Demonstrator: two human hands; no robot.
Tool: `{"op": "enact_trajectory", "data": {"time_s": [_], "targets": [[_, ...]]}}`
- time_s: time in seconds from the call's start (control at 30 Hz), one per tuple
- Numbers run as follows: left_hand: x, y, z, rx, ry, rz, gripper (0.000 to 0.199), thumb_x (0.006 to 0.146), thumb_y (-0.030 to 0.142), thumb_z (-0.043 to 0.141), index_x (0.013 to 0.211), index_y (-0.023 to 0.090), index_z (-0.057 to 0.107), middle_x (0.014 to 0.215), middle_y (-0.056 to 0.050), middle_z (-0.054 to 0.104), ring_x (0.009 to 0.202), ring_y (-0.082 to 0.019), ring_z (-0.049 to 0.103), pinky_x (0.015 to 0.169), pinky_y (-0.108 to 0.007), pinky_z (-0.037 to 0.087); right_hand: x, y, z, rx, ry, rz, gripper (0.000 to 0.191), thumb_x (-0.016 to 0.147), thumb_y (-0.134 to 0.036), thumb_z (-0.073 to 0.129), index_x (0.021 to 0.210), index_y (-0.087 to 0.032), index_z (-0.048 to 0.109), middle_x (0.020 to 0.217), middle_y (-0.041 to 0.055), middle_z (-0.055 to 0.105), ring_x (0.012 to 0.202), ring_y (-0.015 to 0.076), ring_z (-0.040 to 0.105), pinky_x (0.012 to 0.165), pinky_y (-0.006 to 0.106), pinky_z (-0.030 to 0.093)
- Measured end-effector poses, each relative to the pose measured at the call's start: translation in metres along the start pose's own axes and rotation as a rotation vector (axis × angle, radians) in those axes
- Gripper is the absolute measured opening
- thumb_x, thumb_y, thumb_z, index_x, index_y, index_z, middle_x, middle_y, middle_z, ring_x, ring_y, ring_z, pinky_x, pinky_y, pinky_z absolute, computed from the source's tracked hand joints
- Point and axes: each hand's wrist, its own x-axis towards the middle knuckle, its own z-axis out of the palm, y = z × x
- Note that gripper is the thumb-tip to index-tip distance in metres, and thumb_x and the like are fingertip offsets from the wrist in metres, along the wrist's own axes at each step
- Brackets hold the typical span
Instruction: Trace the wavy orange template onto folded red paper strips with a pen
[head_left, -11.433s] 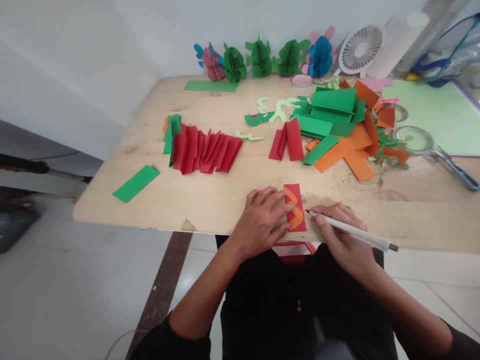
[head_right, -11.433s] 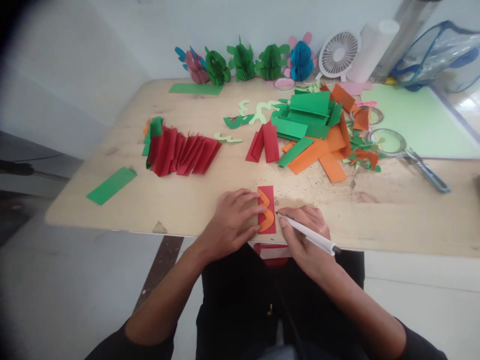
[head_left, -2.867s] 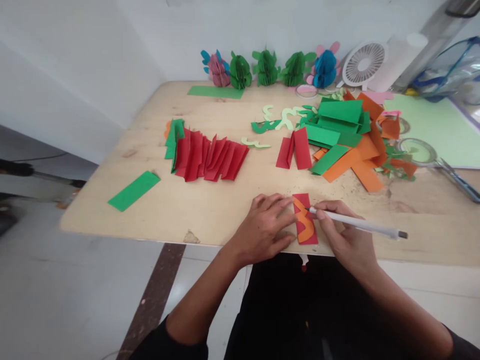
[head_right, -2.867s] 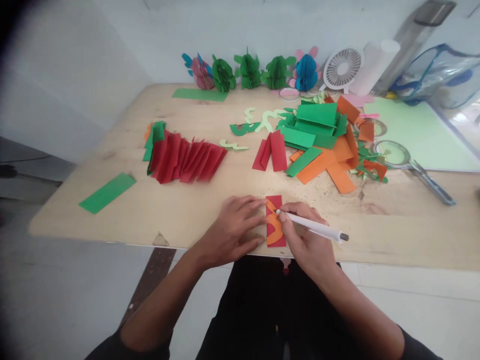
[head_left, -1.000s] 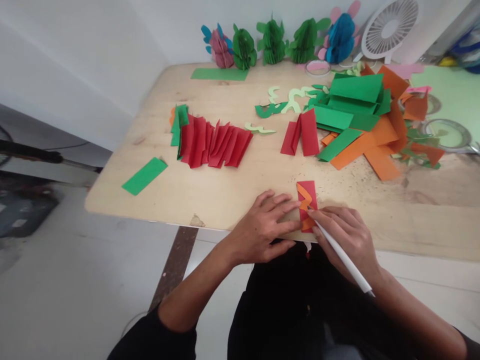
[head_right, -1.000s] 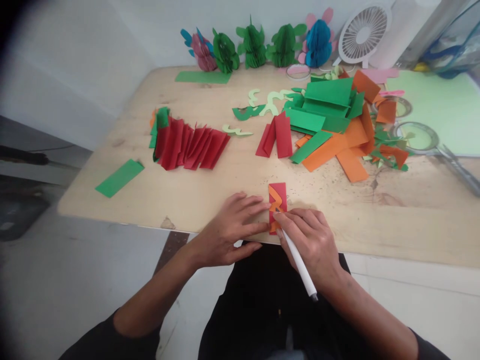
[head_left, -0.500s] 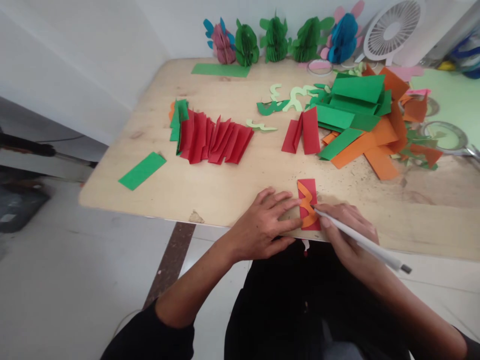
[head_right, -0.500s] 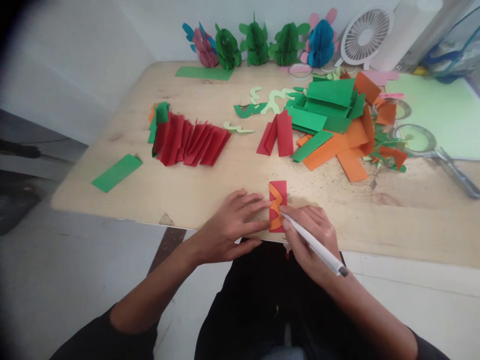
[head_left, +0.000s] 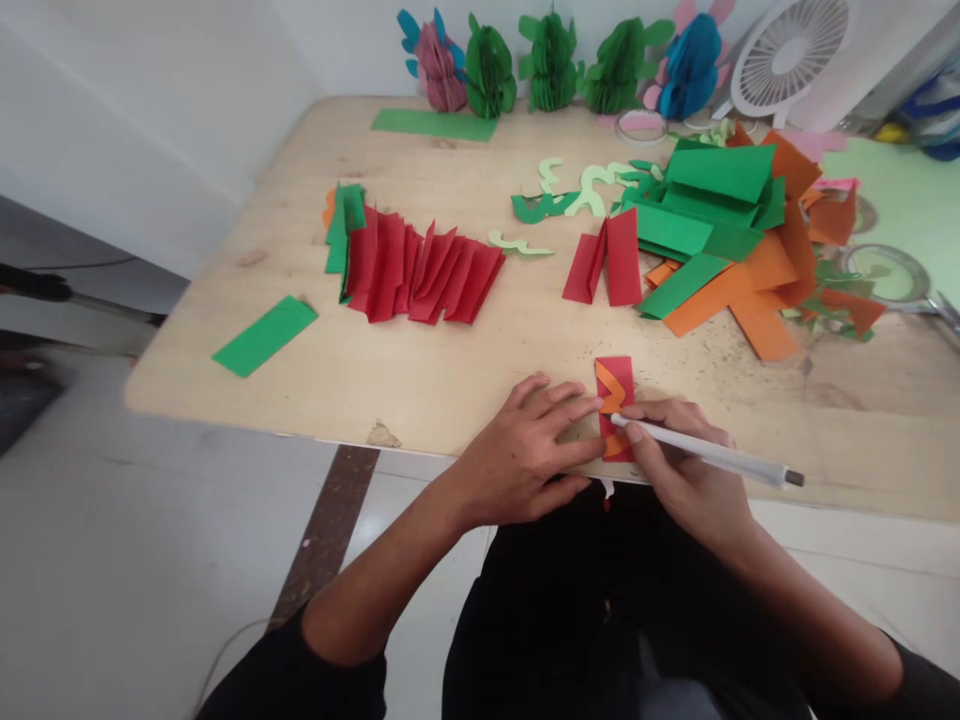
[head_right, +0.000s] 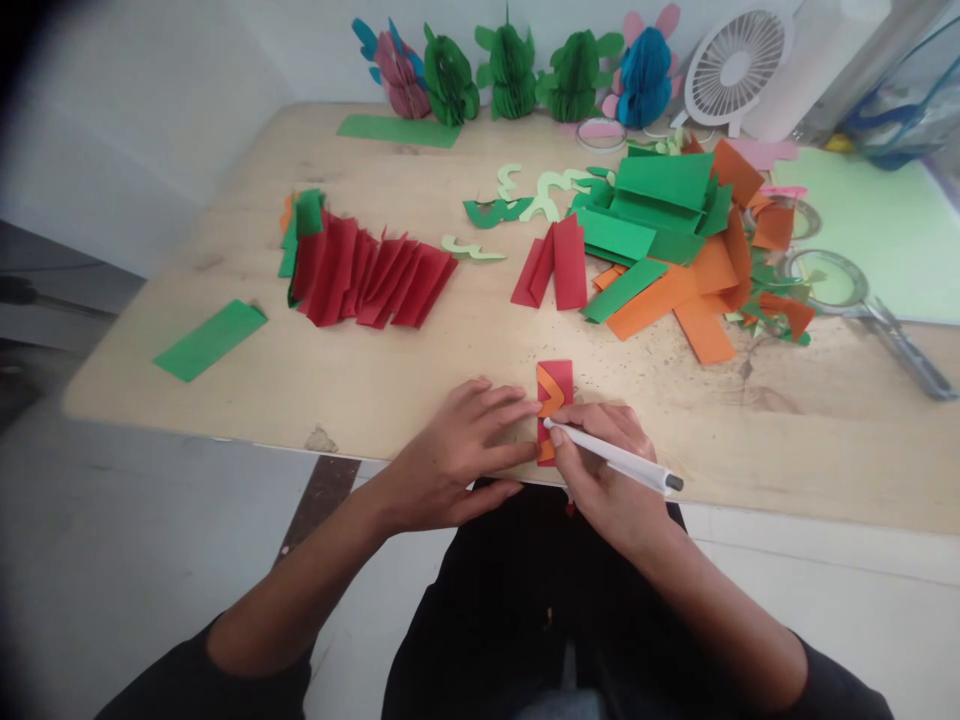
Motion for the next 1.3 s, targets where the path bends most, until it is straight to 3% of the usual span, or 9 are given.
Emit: {"op": "enact_trajectory", "data": {"time_s": [0.73,1.3], "targets": [[0.0,-0.001,0.002,0.01,0.007,0.009,0.03,0.094,0.038,0.051,0.117,0.024,0.064,0.143,-0.011,0.051,0.136,-0.031,0.04,0.114,-0.055,0.024,-0.002,-0.001,-0.003,-0.08,0.008,-0.086,0.007,0.091,-0.025,0.056,0.092,-0.023,0.063,0.084,0.0028,0.072,0.078,0.0176,0.066,0.074,0.034,0.051],[0.0,0.0,0.002,0.014,0.011,0.009,0.031,0.094,0.038,0.05,0.118,0.024,0.063,0.143,-0.01,0.051,0.135,-0.031,0.039,0.113,-0.055,0.024,-0.007,-0.002,-0.008,-0.111,0.017,-0.041,0.008,0.091,-0.027,0.055,0.087,-0.023,0.061,0.079,0.0016,0.069,0.073,0.0169,0.064,0.069,0.032,0.047]]}}
